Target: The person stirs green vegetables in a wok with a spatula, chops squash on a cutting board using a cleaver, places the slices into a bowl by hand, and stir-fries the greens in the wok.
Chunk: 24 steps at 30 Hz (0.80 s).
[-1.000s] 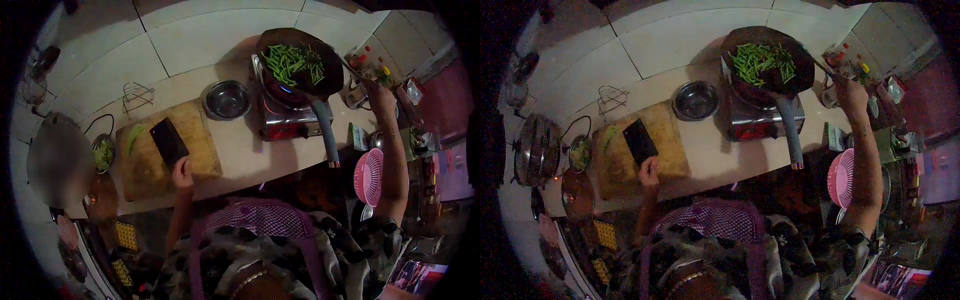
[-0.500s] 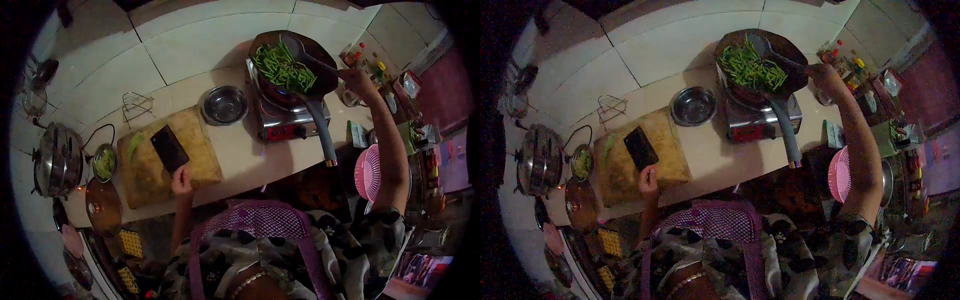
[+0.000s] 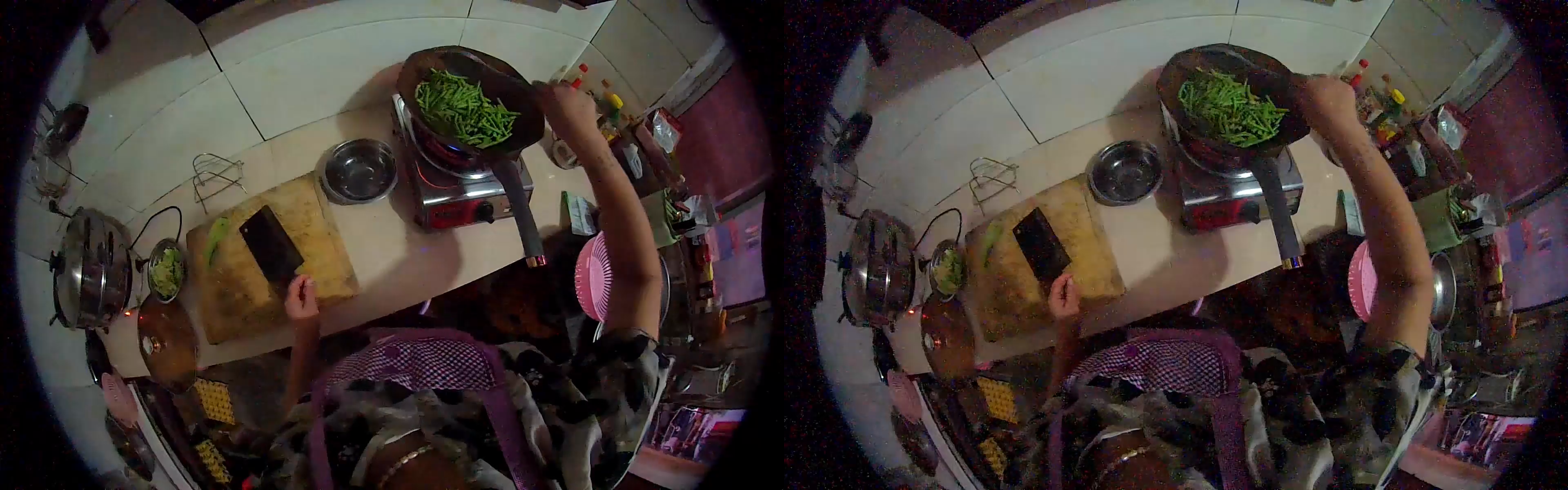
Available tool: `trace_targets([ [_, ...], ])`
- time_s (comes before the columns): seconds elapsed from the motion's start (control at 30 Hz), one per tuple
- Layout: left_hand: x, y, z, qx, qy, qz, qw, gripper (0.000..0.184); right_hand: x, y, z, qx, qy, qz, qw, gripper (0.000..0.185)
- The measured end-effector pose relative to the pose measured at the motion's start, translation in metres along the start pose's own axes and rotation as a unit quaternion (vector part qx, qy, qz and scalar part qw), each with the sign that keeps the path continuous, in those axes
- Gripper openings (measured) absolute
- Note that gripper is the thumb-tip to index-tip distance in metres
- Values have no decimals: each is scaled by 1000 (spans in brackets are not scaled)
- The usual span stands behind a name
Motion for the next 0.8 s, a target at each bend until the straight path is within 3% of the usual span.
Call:
trace_targets([
  [0.07, -4, -3, -3, -2, 15, -15, 1000, 18, 13, -20, -8, -13, -4, 17, 1000, 13],
  [0.17, -6, -2, 11, 21, 2, -20, 1000, 20, 21, -96, -4, -57, 165, 11, 985, 15],
  [0.27, -3, -4, 22, 47, -41, 4, 998, 21, -9, -31, -15, -127, 187, -115, 967, 18],
  [0.3, -2, -7, 21, 36, -41, 7, 998, 21, -18, -4, -10, -175, 211, -60, 960, 23],
  [0.33, -1, -9, 22, 28, -41, 9, 999, 21, -20, 17, 5, -259, 170, -85, 947, 30],
  [0.37, -1, -10, 24, 26, -39, -4, 999, 21, -26, 60, -2, -206, 93, -114, 967, 33],
  [0.43, 2, -10, 31, 23, -36, -23, 999, 20, -41, 104, 15, -83, 134, -75, 985, 41],
  [0.5, 6, -13, 27, 69, -55, -15, 996, 20, -53, 95, 25, -131, 164, -104, 972, 40],
  [0.57, 12, -19, 17, 73, -50, -23, 996, 20, -59, 64, 22, -156, 122, -172, 965, 38],
  [0.63, 13, -27, 7, 35, -19, -39, 998, 20, -66, 19, 4, -109, 148, -85, 979, 28],
  [0.67, 14, -30, 7, 25, -24, -39, 999, 20, -60, -3, 15, -166, 73, -113, 977, 26],
  [0.73, 16, -31, 10, 9, -32, -36, 999, 20, -60, -2, 19, -96, 28, -3, 995, 21],
  [0.8, 18, -27, 13, 14, -38, -35, 999, 20, -56, -7, 51, -70, -86, -65, 992, 21],
])
Point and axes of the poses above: each hand's wrist, its own x-axis towards the middle knuckle, its own y-axis out of the back of the hand, z = x × y, the point moved 7 cm from there along x, towards the middle knuckle, and after that the axes turned 12 degrees about x, right-handed, at the moved point
